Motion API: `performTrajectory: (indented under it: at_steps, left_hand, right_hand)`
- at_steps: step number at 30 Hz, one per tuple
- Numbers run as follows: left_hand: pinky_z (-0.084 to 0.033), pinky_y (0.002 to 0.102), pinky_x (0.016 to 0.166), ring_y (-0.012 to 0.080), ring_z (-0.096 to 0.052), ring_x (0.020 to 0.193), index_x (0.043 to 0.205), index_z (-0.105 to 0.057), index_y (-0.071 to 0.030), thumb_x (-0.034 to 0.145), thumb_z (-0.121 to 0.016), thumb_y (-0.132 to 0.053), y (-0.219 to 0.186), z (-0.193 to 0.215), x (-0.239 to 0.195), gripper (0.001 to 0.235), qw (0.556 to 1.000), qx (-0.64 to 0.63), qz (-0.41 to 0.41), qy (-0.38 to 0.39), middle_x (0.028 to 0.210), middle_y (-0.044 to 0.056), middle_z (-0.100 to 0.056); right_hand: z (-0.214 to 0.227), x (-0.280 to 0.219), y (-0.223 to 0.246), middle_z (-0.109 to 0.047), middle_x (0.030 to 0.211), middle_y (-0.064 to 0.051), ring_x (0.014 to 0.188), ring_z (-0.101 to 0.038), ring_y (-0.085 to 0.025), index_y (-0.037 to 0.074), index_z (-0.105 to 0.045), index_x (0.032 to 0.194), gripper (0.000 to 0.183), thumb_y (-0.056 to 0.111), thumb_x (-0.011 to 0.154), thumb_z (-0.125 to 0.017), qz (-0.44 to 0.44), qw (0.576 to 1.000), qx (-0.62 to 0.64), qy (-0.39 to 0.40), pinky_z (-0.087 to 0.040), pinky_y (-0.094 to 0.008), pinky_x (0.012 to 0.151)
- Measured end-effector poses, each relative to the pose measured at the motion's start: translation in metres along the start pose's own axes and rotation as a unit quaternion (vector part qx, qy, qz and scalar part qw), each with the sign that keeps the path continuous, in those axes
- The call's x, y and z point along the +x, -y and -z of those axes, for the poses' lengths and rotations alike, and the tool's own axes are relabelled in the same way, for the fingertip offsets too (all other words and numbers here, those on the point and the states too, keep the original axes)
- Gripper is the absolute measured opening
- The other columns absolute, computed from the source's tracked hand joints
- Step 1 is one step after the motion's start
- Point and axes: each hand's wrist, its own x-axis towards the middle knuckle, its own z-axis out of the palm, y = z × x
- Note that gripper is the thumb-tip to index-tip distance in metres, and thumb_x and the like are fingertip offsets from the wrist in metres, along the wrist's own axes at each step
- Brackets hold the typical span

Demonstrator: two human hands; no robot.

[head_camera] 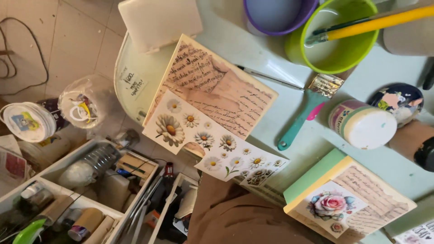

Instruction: Cutting out floral paper designs and placing them on wooden boxes for decoration

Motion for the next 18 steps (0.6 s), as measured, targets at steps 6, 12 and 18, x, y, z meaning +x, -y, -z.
performTrajectory:
  at_steps: [6,12,18]
  left_hand:
    - [-0.053,0.038,0.072,0.0257,-0.065,0.088,0.092,-0.056,-0.011,0.092,-0.032,-0.025,0.001,0.096,0.031,0.028,0.998,0.06,-0.008,-0.013,0.094,0.01,-0.065]
    - [-0.048,0.046,0.076,0.0406,-0.06,0.091,0.102,-0.056,-0.016,0.072,-0.047,-0.058,-0.028,0.258,0.012,0.053,0.987,0.044,-0.032,-0.151,0.096,0.02,-0.064]
    - [-0.047,0.046,0.08,0.0383,-0.06,0.098,0.116,-0.045,-0.028,0.074,-0.042,-0.053,-0.019,0.292,0.037,0.05,0.979,0.128,-0.077,-0.136,0.108,0.017,-0.06]
  right_hand:
    - [-0.049,-0.034,-0.036,-0.032,0.053,-0.001,0.038,-0.033,-0.009,0.021,-0.011,0.141,0.08,0.01,0.072,-0.049,-0.002,0.982,0.188,-0.001,-0.027,-0.025,0.035]
    - [-0.133,-0.076,-0.102,-0.026,0.047,0.001,0.036,-0.029,-0.007,0.02,-0.006,0.143,0.085,0.002,0.072,-0.049,-0.008,0.924,0.378,-0.054,-0.024,-0.024,0.033]
    - [-0.059,0.008,0.096,-0.041,0.079,-0.002,0.07,-0.044,-0.013,0.021,-0.038,0.119,0.043,0.016,0.077,-0.048,-0.176,0.969,0.173,0.011,-0.036,-0.031,0.058]
